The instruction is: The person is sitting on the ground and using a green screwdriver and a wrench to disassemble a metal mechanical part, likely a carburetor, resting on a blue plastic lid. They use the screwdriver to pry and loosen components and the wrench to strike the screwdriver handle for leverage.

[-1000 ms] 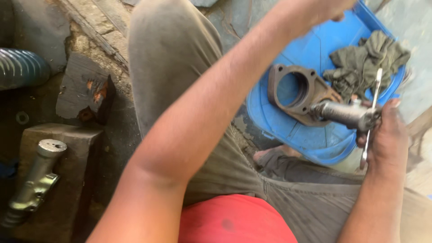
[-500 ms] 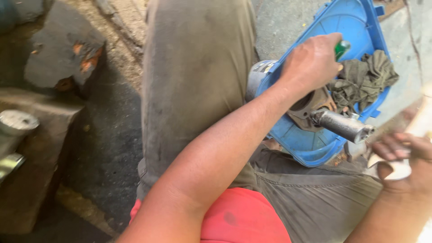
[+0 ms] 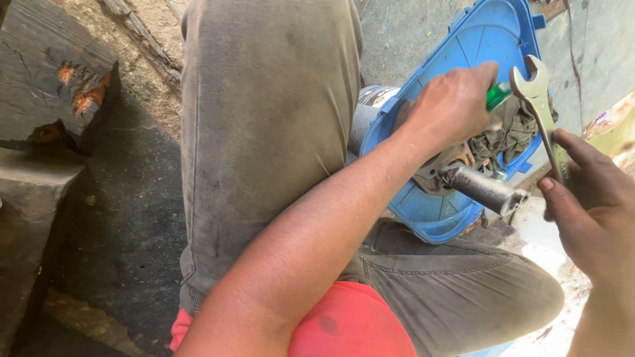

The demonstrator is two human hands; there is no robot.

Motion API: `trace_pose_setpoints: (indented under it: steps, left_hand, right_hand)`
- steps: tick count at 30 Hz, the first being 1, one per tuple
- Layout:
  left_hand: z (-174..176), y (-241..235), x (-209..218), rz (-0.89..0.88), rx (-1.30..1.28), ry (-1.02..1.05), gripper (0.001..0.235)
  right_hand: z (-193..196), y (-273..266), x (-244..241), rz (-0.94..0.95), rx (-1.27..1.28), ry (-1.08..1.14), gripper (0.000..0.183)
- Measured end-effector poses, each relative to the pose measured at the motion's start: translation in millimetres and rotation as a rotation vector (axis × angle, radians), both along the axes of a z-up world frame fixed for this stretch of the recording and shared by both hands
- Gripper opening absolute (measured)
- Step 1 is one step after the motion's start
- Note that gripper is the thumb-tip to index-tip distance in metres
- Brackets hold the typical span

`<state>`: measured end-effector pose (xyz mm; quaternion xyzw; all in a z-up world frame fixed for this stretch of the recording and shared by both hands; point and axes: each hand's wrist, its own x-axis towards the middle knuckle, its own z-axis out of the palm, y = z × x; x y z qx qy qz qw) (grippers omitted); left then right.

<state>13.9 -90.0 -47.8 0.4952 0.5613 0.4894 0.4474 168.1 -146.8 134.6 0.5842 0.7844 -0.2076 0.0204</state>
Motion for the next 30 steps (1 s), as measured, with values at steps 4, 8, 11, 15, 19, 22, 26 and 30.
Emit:
trace_pose_setpoints:
  steps: [4, 8, 11, 15, 19, 22, 26, 30]
  left_hand:
    - [-7.6, -4.0, 1.7, -0.022, 0.037, -0.037, 0.054]
    - [-7.9, -6.2, -0.5, -0.146, -0.038, -0.055, 0.053]
    - [-6.4, -6.0, -1.6, -0.237, -0.097, -0.066, 0.057]
    - [-8.6, -4.8, 3.6, -0.241, -0.046, -0.012, 0.059]
    - [-11.3, -2.3, 8.0, -0.242, -0.021, -0.012, 0.057]
    - [-11.0, -4.2, 6.0, -0.225, -0.034, 0.006, 0.044]
    - [-7.8, 3.8, 6.7, -0.207, -0.019, -0.103, 0.048]
    - [-9.7, 3.3, 5.5, -0.163, 0.015, -0.105, 0.055]
  right_hand:
    - [3.9, 10.8, -13.4, 0.165, 0.005, 0.04, 0.055]
    - [5.5, 15.5, -21.1, 0.206, 0.111, -0.123, 0.053]
    - [6.1, 21.4, -14.3, 0.169, 0.05, -0.389, 0.056]
    - [4.1, 39.6, 5.0, 0.136, -0.001, -0.337, 0.057]
    - [3.5, 32.3, 11.6, 0.01, -0.079, -0.103, 0.058]
    - [6.2, 37.5, 12.1, 0.006, -0.133, -0.218, 0.061]
    - [13.6, 45.7, 24.1, 0.065, -0.058, -0.273, 0.062]
    - [14.6, 52.9, 24.3, 0.136, 0.029, -0.41, 0.061]
